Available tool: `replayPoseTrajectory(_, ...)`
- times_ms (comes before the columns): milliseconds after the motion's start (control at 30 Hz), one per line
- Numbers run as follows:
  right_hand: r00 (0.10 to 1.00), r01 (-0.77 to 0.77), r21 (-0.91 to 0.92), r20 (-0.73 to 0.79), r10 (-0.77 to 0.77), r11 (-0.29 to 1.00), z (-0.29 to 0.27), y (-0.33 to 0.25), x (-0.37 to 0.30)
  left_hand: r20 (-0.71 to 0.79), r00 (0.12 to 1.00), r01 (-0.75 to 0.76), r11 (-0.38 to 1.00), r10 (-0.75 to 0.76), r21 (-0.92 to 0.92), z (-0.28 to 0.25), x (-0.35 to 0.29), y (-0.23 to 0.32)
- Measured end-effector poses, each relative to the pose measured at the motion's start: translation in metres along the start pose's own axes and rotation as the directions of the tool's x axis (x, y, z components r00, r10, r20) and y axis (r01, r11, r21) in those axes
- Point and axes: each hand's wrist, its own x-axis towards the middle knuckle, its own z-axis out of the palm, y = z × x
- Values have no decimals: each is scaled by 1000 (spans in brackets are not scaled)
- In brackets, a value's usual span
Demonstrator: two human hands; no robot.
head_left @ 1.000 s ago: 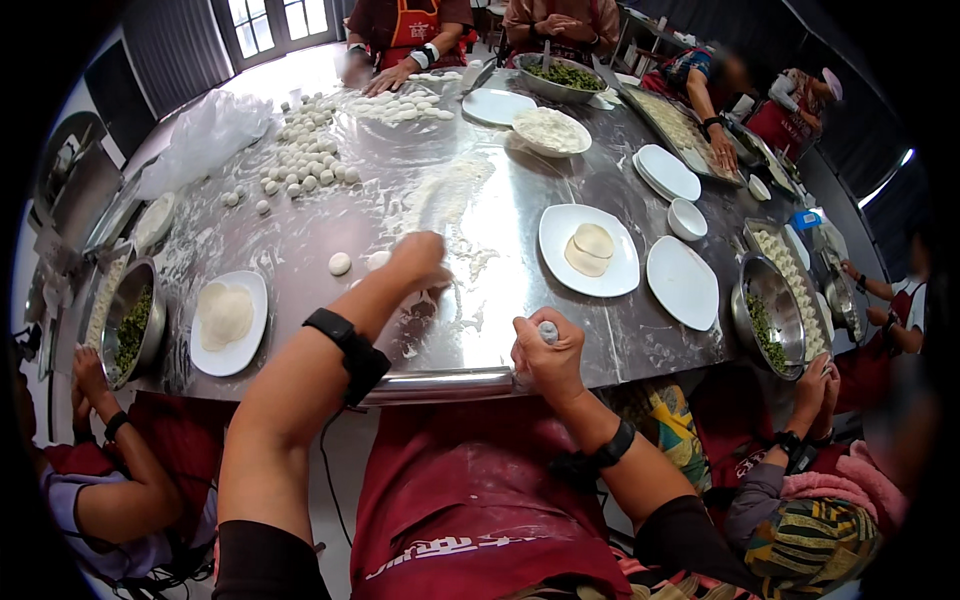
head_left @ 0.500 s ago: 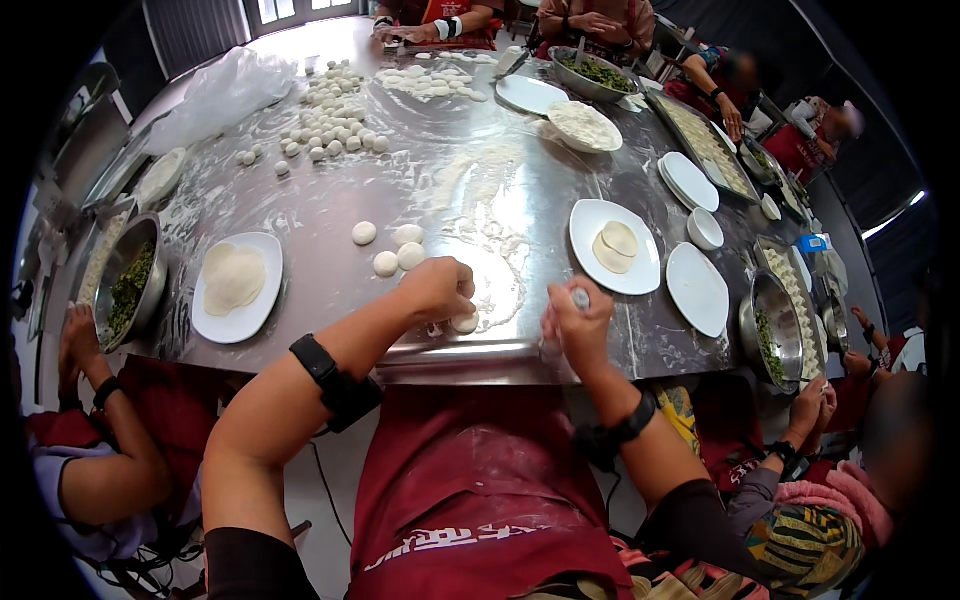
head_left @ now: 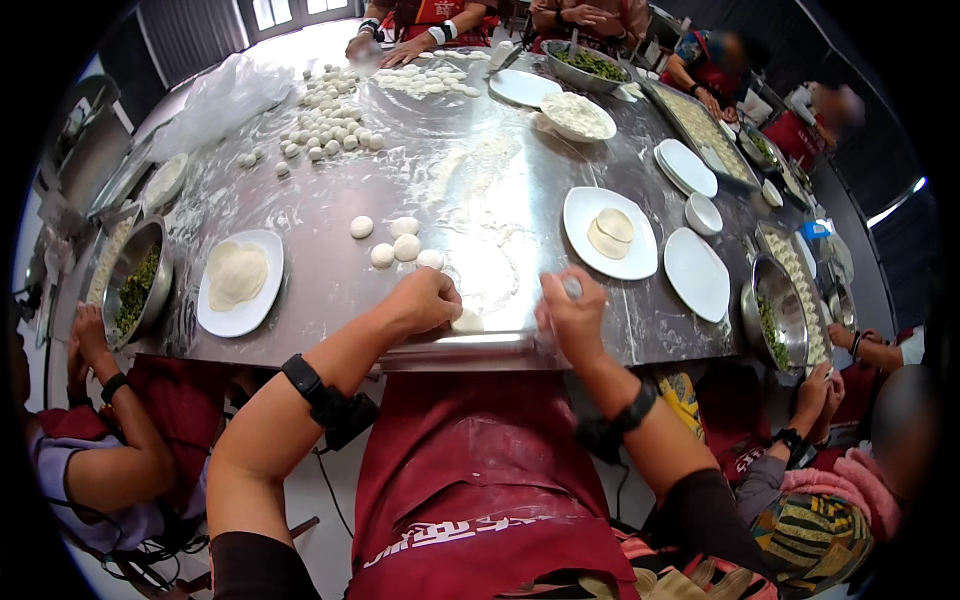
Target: The person prepares small dough balls and uses a small rolling pin to flatten them into circular wrappers on a stainless steel table, placing the finished wrappers on white plates.
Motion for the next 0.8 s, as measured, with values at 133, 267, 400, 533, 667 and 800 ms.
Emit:
replayPoseTrajectory(133,998,57,40,12,-58,998,26,4,51,-67,990,-93,937,122,338,1,10,17)
replayPoseTrajectory(267,997,74,-131,3,-74,989,9,5,31,133,983,-157,945,123,287,-3,16,17)
replayPoseTrajectory(400,997,40,-32,62,-38,999,-13,-4,-32,81,974,-227,923,212,311,1,23,9)
replayPoseTrajectory(533,996,-13,89,84,5,996,-16,-8,-39,-107,978,-165,977,180,136,4,87,36)
replayPoseTrajectory(667,993,68,14,91,-69,998,-11,-7,-28,-291,952,-68,994,89,83,-4,150,53)
replayPoseTrajectory(800,992,62,16,108,-64,998,-12,-2,-25,-213,967,-21,881,138,472,0,148,52)
